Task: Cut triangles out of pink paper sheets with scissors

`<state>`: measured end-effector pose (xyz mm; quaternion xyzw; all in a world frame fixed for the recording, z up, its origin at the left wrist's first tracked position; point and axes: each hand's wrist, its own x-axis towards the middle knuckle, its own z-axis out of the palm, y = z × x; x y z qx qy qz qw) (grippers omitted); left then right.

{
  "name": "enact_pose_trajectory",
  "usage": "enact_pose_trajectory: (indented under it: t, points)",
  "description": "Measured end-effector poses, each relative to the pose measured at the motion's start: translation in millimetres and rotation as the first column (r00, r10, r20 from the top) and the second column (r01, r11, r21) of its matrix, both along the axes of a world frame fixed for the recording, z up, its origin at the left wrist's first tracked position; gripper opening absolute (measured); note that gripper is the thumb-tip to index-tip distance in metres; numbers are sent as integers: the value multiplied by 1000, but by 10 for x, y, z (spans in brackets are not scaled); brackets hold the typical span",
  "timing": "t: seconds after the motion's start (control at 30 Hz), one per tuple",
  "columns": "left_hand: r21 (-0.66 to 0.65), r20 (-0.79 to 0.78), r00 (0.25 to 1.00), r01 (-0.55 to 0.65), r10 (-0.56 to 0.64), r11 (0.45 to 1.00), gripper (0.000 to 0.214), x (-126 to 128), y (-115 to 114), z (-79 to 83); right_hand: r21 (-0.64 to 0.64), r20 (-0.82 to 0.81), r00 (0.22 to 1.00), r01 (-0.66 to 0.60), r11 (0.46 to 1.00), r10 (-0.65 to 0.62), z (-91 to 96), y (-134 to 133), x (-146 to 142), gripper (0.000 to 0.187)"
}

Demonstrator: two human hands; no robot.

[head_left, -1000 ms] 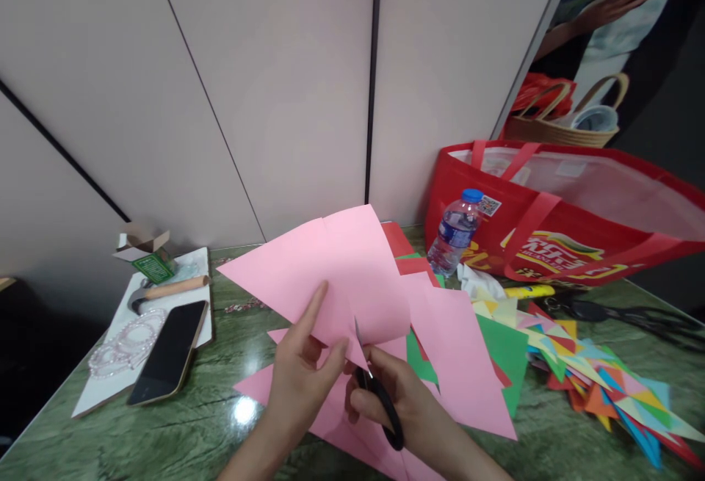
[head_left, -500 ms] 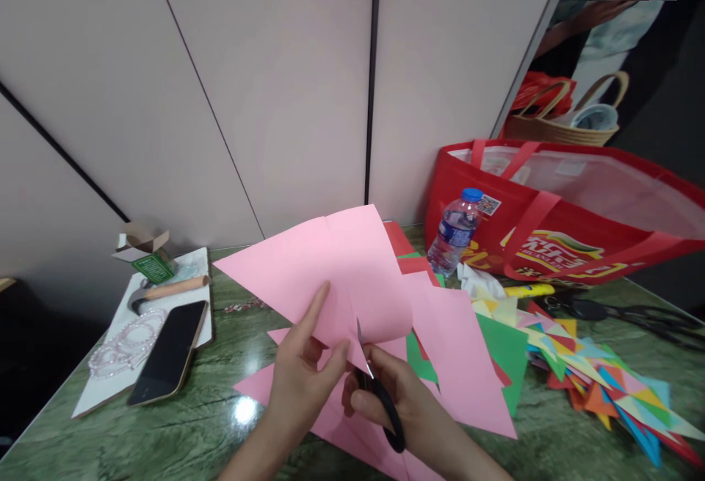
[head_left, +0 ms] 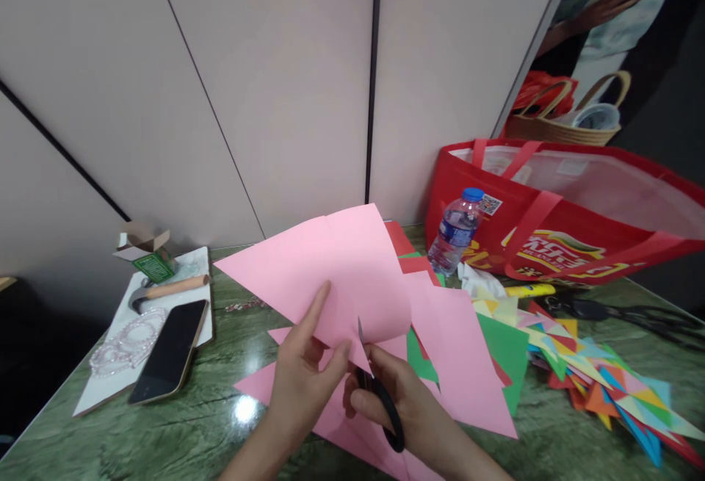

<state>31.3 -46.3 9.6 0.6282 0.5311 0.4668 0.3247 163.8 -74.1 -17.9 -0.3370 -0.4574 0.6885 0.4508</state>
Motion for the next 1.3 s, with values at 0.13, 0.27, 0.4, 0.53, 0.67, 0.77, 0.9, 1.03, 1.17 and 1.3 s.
enact_pose_trajectory:
  t: [0.13, 0.27, 0.4, 0.53, 0.67, 0.77, 0.9, 1.03, 1.17, 1.3]
  points:
    - [-12, -22, 999, 25, -25, 1000, 67, -24, 14, -9, -4, 2, 1000, 10, 1000, -10, -12, 7, -13, 32]
    - [-14, -37, 998, 45, -45, 999, 68, -44, 31, -10, -9, 34, 999, 11, 1000, -10, -50, 13, -17, 29]
    - [-24, -34, 997, 72, -73, 997, 69, -43, 35, -17, -15, 46, 999, 15, 1000, -14, -79, 4, -19, 29]
    - [-45, 14, 1000, 28, -27, 999, 68, -30, 21, -24, -31, 56, 998, 28, 999, -27, -95, -1, -30, 31]
    - [-39, 24, 999, 44, -43, 998, 69, -20, 13, -12, -29, 68, 997, 34, 999, -32, -121, 4, -42, 30]
    - [-58, 42, 999, 23, -20, 998, 68, 1, 1, 18, -17, 95, 994, 47, 999, -45, -150, 1, -46, 24]
    - [-77, 53, 998, 20, -16, 997, 69, 20, -15, 50, -15, 108, 993, 51, 999, -49, -194, -11, -51, 17]
    - [-79, 49, 997, 64, -61, 995, 70, -9, 5, 32, -20, 100, 994, 51, 999, -48, -200, -10, -54, 20]
    - [-84, -13, 994, 105, -107, 991, 70, -27, 37, 19, -2, 60, 996, 67, 998, -67, -150, 10, -47, 28]
    - [-117, 23, 989, 148, -146, 982, 69, 1, 27, 35, 46, 39, 991, 125, 991, -127, -99, 25, -39, 31]
